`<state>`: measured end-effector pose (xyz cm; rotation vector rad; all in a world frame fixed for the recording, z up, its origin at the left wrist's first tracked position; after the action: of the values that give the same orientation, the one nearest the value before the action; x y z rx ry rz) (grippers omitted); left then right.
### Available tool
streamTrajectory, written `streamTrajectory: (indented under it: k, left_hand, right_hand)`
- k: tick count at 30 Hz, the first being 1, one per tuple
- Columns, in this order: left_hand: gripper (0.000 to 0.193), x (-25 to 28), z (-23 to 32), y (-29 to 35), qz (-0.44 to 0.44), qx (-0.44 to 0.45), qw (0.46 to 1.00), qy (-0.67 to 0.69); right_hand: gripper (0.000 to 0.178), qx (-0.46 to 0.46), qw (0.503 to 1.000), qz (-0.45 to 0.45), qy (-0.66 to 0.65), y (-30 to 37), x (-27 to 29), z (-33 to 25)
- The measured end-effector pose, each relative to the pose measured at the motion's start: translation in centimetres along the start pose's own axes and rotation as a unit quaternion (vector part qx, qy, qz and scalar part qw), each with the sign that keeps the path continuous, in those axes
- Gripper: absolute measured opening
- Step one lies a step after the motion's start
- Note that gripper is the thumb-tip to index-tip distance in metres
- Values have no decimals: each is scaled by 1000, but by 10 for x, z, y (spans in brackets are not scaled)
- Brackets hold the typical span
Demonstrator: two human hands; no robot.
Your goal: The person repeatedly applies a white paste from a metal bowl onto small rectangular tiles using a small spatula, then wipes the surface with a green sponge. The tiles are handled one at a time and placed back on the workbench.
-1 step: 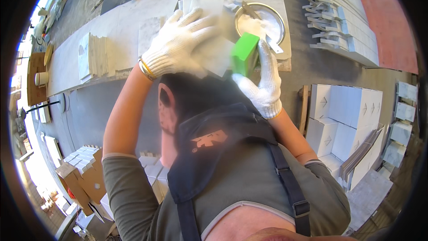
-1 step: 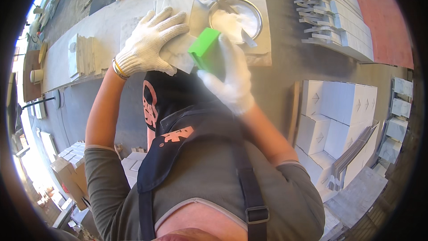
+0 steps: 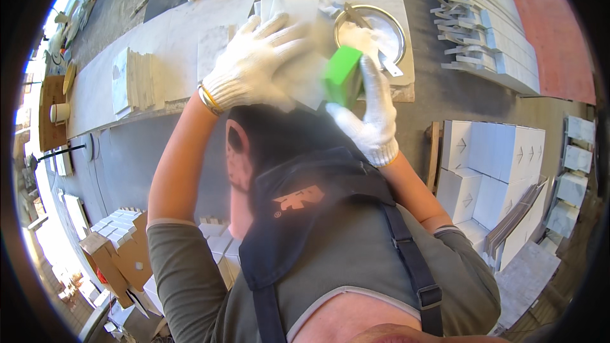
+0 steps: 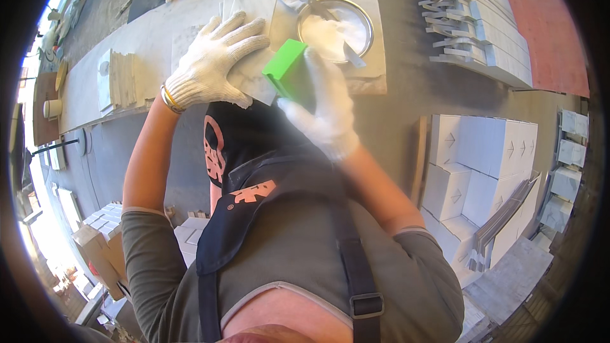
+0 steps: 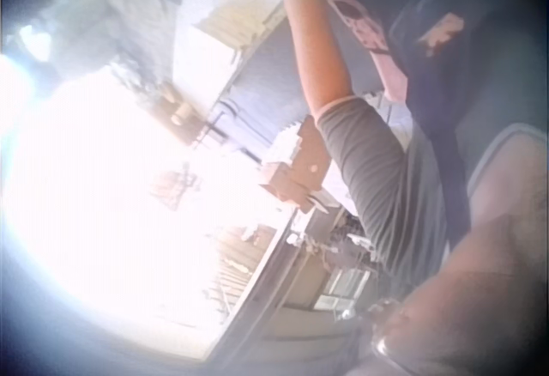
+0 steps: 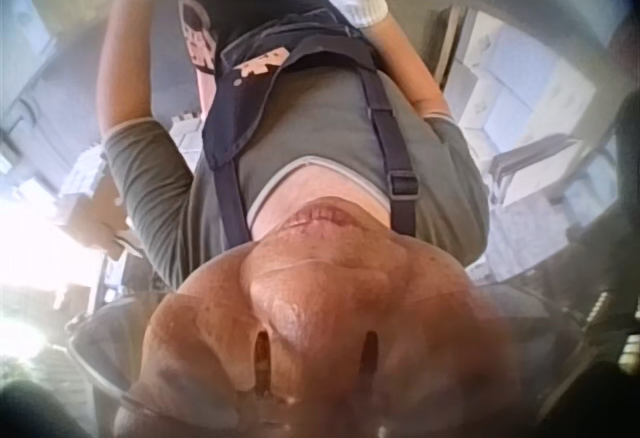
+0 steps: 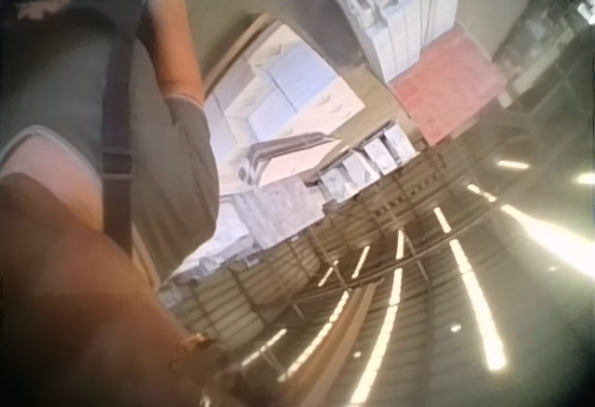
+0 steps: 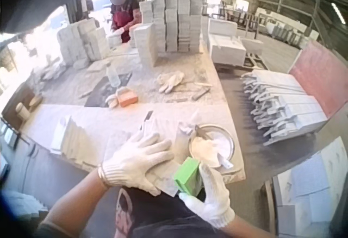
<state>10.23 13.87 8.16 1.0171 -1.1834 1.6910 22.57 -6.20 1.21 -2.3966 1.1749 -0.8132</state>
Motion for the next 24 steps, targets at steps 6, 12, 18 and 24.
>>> streamTrajectory:
  k: [6, 12, 18, 24]
  left_hand:
    - [99, 4, 3, 2, 7, 4, 1000, 17]
    - [101, 2, 2, 0, 1, 7, 1000, 13]
    - [99, 4, 2, 2, 15, -3, 1000, 14]
    - [101, 2, 2, 0, 4, 7, 1000, 11]
  right_hand:
    - [90, 42, 999, 3, 16, -2, 2, -3]
    - [94, 18, 1000, 3, -1, -3, -2, -3]
    - [91, -96, 991, -59, 68, 1, -4, 17]
    - [93, -7, 1000, 8, -9, 0, -4, -1]
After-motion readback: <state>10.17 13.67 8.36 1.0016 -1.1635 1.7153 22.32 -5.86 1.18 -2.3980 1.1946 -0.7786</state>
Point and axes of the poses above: each hand's wrist, its own y-axis away from the middle knuckle, its own x-axis out of the back of the hand, z = x × y, the point moved 6 cm from there along -y, towards the middle knuckle, and after that the axes turned 15 degrees about z, right-handed, at the moved point
